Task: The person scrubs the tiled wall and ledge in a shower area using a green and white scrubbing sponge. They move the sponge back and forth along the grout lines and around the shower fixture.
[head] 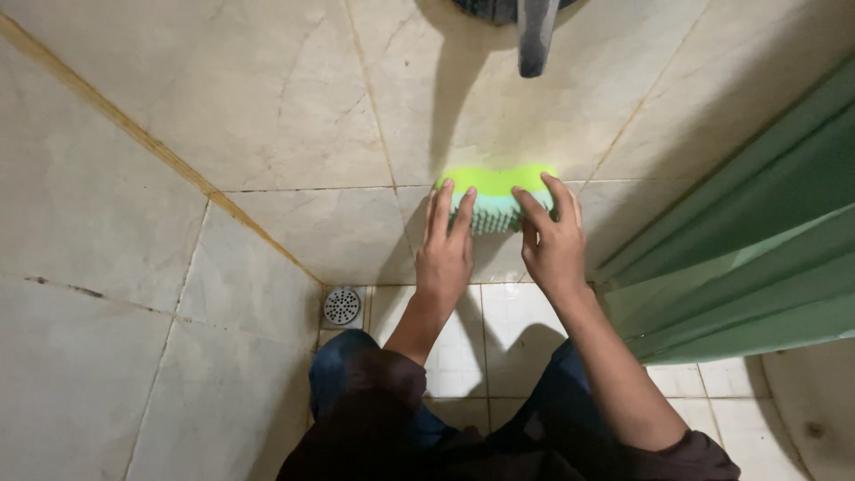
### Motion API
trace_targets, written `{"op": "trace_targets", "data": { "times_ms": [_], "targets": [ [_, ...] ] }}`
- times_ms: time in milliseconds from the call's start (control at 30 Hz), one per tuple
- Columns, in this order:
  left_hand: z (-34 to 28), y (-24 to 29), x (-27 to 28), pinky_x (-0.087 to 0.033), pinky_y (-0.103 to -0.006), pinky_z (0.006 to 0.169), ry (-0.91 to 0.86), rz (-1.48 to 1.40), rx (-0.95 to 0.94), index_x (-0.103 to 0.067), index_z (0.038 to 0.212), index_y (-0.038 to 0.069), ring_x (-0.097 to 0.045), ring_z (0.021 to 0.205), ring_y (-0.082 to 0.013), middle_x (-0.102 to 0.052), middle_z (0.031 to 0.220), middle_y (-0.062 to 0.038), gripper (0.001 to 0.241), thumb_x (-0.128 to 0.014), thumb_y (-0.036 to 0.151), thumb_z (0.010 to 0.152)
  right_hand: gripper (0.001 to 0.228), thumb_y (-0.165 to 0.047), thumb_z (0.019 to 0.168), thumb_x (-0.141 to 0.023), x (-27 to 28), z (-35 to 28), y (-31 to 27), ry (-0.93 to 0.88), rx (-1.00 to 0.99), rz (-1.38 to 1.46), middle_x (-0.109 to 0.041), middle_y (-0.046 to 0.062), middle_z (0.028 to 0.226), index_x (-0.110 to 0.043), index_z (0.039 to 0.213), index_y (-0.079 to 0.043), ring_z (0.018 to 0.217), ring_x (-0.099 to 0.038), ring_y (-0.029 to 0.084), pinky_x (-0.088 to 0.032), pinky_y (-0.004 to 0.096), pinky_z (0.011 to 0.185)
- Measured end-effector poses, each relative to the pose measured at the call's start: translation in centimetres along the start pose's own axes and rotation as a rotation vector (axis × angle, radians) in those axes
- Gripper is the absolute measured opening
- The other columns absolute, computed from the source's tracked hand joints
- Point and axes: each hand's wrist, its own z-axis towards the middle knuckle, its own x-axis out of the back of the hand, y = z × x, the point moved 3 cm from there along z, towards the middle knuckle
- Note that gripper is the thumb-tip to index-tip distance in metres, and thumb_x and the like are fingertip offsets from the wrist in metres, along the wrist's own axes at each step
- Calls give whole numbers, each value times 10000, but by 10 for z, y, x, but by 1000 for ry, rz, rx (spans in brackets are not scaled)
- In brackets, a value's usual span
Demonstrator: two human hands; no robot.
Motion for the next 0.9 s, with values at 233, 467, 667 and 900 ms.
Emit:
{"op": "trace_targets", "data": {
  "times_ms": [233, 467, 667, 900],
  "targets": [
    [-12, -10, -4, -551, -485, 1030, -46, 47, -2, -516, 1529, 179, -444, 1455, -449, -359, 1635, -158, 622, -608, 0, 941, 505, 86, 836, -706, -15, -15, 9, -50, -56, 25, -560, 195, 1402, -716, 1278, -160, 1253, -581, 410, -541, 478, 952],
    [-17, -14, -4, -543, -478, 1040, -87, -147, 39, -483, 1540, 145, -491, 1418, -432, -325, 1657, -207, 621, -618, 16, 948, 492, 104, 807, -740, -24, -20, 16, -42, -131, 135, -551, 185, 1387, -716, 1234, -141, 1170, -646, 354, -606, 407, 868],
    [-2, 0, 16, -543, -465, 1050, -30, -215, 37, -460, 1555, 127, -502, 1427, -442, -325, 1667, -219, 626, -626, 21, 961, 493, 135, 832, -723, -3, -1, -1, 18, -93, 176, -545, 183, 1414, -724, 1258, -113, 1137, -664, 321, -614, 363, 793],
    [25, 17, 41, -572, -421, 1056, 122, -179, -65, -442, 1570, 144, -517, 1431, -442, -322, 1669, -224, 624, -643, 51, 986, 476, 133, 882, -721, 5, 20, 6, 196, 40, 100, -539, 201, 1433, -716, 1296, -102, 1305, -601, 383, -618, 372, 1009]
  ]
}}
